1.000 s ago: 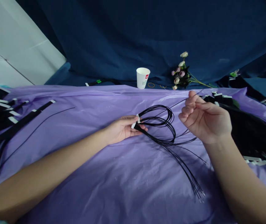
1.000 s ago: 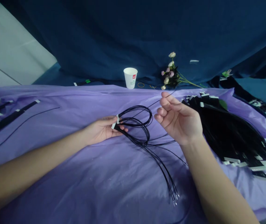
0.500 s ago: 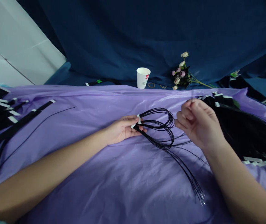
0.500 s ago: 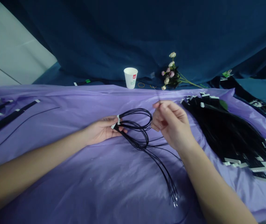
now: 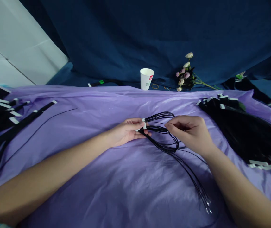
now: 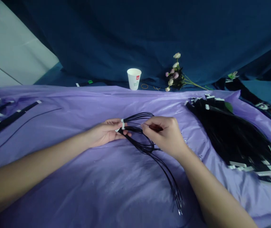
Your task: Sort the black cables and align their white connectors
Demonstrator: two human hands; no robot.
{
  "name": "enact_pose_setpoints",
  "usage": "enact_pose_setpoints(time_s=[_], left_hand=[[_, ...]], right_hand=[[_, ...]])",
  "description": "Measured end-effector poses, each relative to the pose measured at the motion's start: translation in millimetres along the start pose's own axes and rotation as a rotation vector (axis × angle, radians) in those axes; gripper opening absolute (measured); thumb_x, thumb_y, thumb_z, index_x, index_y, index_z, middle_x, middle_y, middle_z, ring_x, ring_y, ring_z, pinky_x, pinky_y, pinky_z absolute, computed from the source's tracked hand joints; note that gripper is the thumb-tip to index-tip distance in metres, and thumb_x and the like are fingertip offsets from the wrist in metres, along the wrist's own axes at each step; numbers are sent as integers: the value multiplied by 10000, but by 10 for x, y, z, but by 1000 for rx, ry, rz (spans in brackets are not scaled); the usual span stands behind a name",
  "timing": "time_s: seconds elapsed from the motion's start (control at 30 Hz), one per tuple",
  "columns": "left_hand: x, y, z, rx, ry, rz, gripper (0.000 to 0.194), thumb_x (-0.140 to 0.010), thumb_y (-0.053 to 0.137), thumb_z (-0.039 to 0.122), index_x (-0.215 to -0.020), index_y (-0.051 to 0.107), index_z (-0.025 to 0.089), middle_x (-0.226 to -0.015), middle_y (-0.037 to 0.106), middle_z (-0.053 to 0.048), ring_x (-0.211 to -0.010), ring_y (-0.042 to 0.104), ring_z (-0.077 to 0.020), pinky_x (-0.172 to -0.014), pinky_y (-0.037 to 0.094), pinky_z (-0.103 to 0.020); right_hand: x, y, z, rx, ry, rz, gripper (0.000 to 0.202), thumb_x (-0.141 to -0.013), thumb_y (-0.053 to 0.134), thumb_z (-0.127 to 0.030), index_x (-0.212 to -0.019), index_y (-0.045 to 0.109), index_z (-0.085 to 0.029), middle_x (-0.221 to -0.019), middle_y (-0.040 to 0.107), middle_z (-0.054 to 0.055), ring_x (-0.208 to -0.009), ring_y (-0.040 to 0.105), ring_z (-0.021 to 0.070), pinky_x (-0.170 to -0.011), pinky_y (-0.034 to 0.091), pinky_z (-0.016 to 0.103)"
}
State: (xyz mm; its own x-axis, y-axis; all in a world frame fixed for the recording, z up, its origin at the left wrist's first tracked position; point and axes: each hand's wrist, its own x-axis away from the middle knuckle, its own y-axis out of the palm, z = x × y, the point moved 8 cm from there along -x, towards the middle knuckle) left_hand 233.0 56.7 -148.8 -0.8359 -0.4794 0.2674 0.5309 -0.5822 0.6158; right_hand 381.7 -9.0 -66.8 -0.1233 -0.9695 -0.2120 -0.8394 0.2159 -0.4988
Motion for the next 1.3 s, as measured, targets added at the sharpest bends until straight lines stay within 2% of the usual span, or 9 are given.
enact_pose_setpoints(time_s=[0.53, 0.8, 1.03, 1.3], left_hand=[[2, -10, -3, -28, 3, 6, 232, -754, 773, 260, -877, 665, 97, -874, 686, -68, -853, 690, -179, -870, 516, -323], [2, -44, -14, -56, 23, 30, 225, -766, 763, 262, -903, 694, 98, -874, 700, -75, -882, 689, -180, -919, 504, -331], [2, -51, -21, -86, 50, 50, 201, -745, 783, 268, -850, 717, 110, -860, 696, -47, -875, 680, -159, -899, 507, -302], [18, -33, -5, -121, 40, 69, 233, -729, 797, 266, -895, 745, 110, -879, 714, -61, -883, 671, -157, -935, 488, -324]], right_hand=[[18, -35, -74, 45, -39, 43, 185, -795, 639, -234, -636, 658, -141, -510, 495, -26, -477, 367, 58, -431, 274, 200], [30, -12, -48, 48, -18, -1, 202, -789, 629, -240, -615, 647, -139, -509, 493, -17, -480, 363, 63, -436, 279, 204], [8, 48, 9, -62, 57, -65, 200, -762, 623, -231, -588, 609, -134, -514, 465, -22, -488, 353, 61, -437, 271, 197], [-4, 94, -8, -116, 30, -102, 277, -866, 574, -304, -645, 606, -140, -569, 487, -12, -531, 391, 77, -476, 321, 206]])
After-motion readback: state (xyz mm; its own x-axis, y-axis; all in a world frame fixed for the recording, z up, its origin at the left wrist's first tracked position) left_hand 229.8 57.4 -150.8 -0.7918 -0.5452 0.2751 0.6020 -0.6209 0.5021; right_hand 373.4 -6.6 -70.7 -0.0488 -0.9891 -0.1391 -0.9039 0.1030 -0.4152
